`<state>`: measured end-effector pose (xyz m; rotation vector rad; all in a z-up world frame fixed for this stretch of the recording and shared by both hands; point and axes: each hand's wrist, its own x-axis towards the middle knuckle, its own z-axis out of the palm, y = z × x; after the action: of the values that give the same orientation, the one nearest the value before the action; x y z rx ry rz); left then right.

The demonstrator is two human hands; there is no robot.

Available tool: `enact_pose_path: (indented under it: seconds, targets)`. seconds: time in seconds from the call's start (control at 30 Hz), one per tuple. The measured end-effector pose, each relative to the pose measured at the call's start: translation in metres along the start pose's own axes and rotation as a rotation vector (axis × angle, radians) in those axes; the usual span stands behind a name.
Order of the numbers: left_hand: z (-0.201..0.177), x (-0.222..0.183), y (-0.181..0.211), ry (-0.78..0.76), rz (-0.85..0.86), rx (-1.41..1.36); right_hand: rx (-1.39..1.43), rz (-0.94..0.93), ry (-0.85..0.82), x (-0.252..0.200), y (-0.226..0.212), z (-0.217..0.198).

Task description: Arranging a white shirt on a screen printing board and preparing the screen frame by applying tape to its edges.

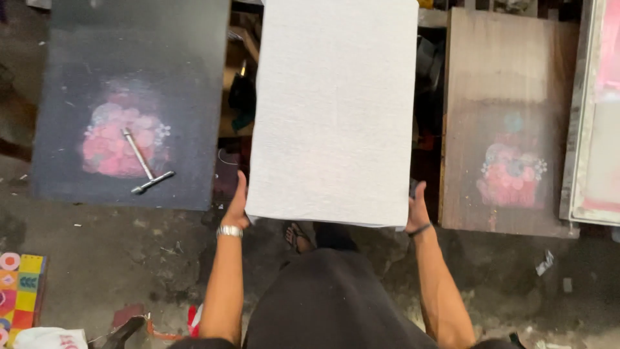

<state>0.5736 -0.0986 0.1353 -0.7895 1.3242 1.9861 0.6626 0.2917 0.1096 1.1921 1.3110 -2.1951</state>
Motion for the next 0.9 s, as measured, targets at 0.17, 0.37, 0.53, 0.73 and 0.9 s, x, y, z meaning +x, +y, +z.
enact_pose_path:
  seconds: [0.17,0.37,0.53,0.73,0.9]
  targets:
    - [-0.098,0.012,-0.078,0.070,0.213,-0.179,0.037,-0.120,0.291,0.013,0.086,-0.082]
    - [-0.128,0.058,-0.121,0.304,0.238,-0.039,-0.694,-0.254,0.685,0.062,0.121,-0.128]
    - [-0.082,0.027,-0.106,0.717,0.381,0.381,-0.782,-0.639,0.766,0.018,0.093,-0.045]
    - [0.033,-0.007,-0.080,0.564,1.096,1.192,-1.447,-1.311,0.302,0.084,0.053,0.108]
    - [0.031,0.034,-0.096,0.675,1.225,1.810,-1.908,-1.317,0.248,0.189,-0.089,0.167]
